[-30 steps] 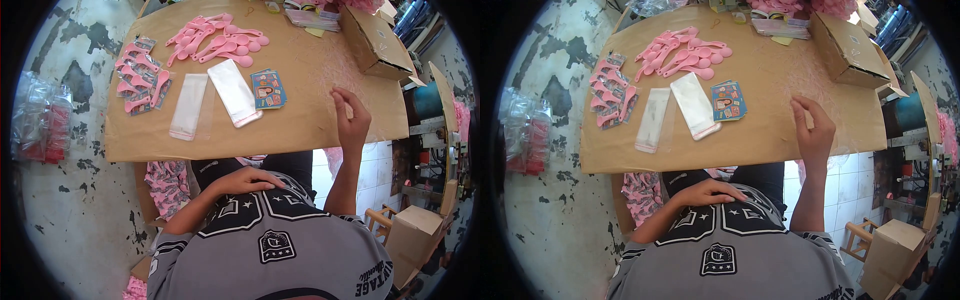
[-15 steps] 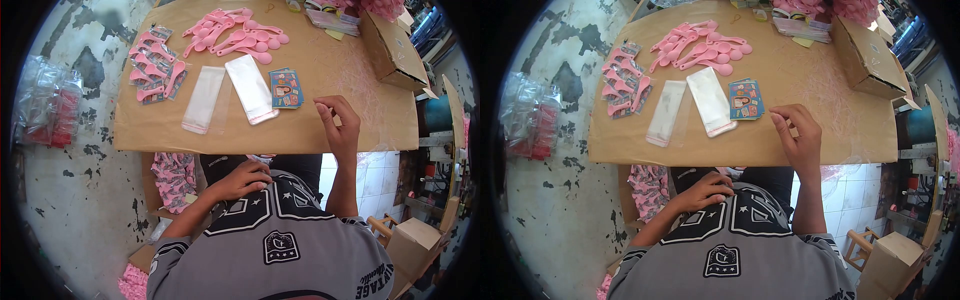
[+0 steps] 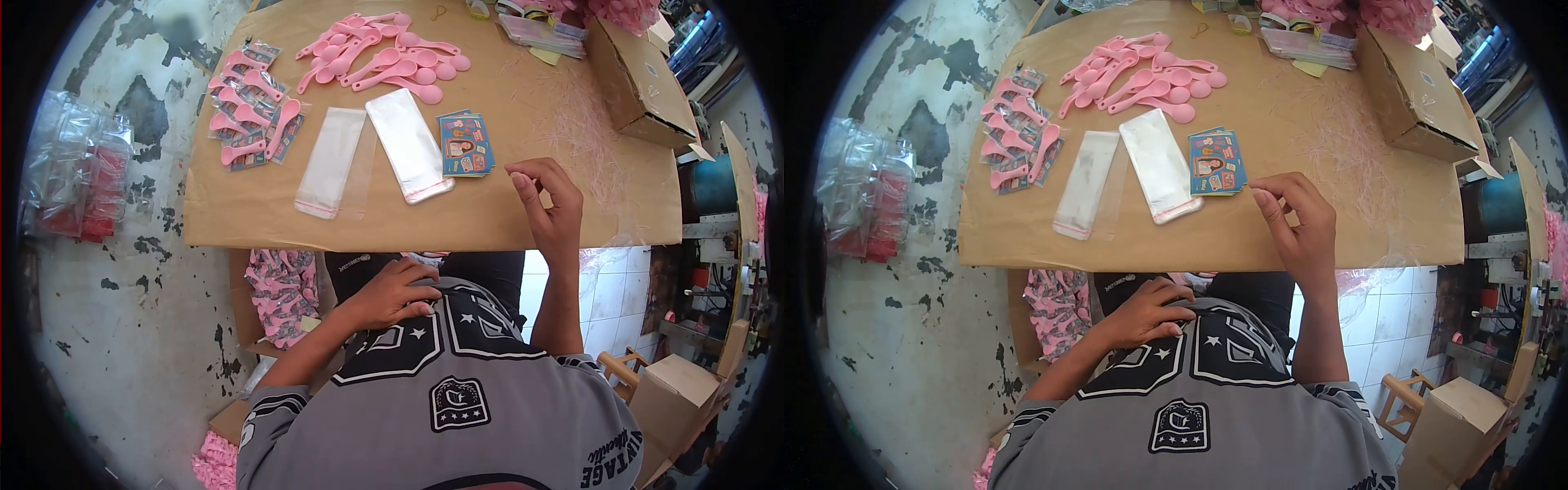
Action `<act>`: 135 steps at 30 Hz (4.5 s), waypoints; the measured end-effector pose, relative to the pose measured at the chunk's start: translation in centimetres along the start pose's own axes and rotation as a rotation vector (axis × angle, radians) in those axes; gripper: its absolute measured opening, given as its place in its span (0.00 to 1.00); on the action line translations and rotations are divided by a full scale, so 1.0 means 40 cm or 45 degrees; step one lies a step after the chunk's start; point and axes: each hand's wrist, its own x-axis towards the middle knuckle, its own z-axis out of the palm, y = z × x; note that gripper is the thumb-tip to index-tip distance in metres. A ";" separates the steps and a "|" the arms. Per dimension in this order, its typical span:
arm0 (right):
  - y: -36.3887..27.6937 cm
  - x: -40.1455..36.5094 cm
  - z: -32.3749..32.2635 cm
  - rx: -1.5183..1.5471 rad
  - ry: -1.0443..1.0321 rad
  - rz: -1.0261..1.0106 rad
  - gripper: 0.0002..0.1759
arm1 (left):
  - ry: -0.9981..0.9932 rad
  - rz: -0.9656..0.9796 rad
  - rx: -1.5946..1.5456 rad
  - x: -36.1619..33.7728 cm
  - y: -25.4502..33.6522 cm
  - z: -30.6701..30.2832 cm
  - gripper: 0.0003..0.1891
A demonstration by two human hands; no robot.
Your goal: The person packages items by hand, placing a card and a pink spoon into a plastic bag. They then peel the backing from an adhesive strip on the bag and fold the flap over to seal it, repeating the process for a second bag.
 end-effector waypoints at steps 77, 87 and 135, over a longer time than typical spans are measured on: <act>0.104 0.051 0.141 0.280 0.109 0.435 0.16 | 1.228 -0.982 0.156 0.007 -0.116 -0.404 0.14; 0.108 0.050 0.142 0.325 0.118 0.450 0.15 | 1.293 -0.976 -0.105 0.022 -0.107 -0.398 0.13; -0.042 -0.002 0.182 0.770 -0.254 0.503 0.10 | 1.610 -0.163 -1.414 0.127 -0.003 -0.308 0.13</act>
